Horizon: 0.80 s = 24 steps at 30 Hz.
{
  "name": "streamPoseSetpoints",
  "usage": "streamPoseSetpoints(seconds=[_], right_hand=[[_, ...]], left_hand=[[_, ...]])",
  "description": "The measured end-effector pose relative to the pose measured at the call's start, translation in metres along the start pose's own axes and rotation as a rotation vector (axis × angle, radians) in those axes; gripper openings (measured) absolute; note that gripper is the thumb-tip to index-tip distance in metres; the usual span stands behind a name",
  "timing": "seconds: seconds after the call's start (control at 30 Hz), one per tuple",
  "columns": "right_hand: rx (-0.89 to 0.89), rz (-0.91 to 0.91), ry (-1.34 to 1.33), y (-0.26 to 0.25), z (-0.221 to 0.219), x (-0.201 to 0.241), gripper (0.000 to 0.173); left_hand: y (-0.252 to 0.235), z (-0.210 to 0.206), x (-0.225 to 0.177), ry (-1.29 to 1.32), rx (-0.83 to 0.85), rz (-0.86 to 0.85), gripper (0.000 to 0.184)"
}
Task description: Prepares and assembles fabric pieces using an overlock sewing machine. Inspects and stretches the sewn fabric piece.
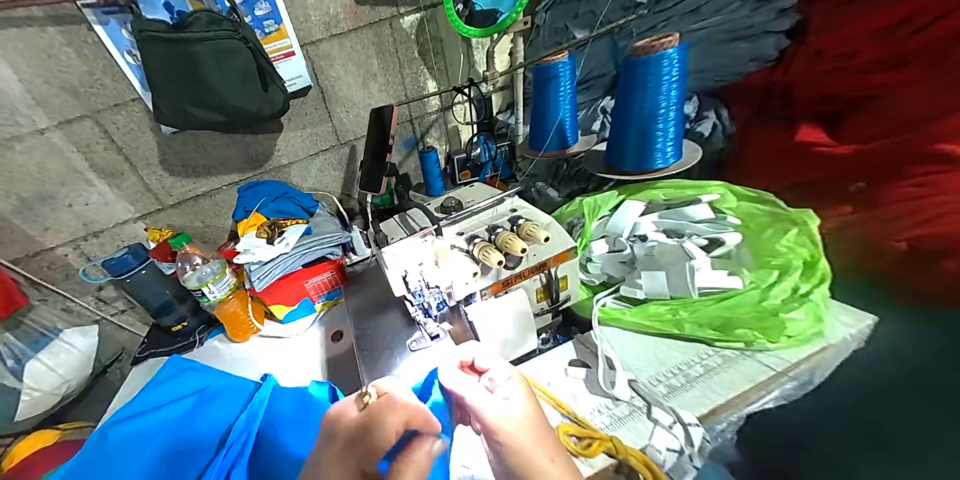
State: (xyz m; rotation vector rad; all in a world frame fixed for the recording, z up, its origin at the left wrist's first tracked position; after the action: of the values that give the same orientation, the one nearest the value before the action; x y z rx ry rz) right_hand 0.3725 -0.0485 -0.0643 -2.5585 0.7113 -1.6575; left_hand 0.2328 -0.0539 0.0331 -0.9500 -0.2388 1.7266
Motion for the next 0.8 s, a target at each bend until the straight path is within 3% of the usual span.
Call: streamPoseSetpoints(seconds=[0.23, 0.37, 0.47, 0.6, 0.8], right_hand=[[0.131, 0.055, -0.005, 0.015, -0.017, 0.022, 0.016], [0.177, 0.113, 0.061, 0.018, -0.019, 0.032, 0.015], [0.253, 0.26, 0.108, 0.018, -0.021, 0.037, 0.014], [0.244, 0.475, 0.116, 0.024, -0.025, 0.044, 0.009], [0.426, 0.461, 0.248, 0.055, -0.034, -0.001, 0.016]], left_hand=[[-0.003, -0.007, 0.022, -0.088, -0.201, -0.008, 0.007], [0.0, -0.003, 0.029, -0.065, -0.236, 0.003, 0.01], [0.001, -0.002, 0.032, -0.064, -0.205, 0.022, 0.022], [-0.001, 0.012, 0.019, -0.184, -0.199, -0.03, 0.017], [-0.007, 0.06, 0.009, -0.242, -0.181, -0.023, 0.013]])
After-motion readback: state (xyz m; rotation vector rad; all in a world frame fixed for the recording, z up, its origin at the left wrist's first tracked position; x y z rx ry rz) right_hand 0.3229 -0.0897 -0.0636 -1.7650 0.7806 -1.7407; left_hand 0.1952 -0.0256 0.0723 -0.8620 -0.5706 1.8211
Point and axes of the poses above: each hand's wrist, its own y-axis away from the middle knuckle, its own z-axis out of the back of the hand, x = y × z, the point moved 7 cm from there along -y, towards the middle knuckle, and after that the axes turned 2 degrees about z, right-handed, at the moved point
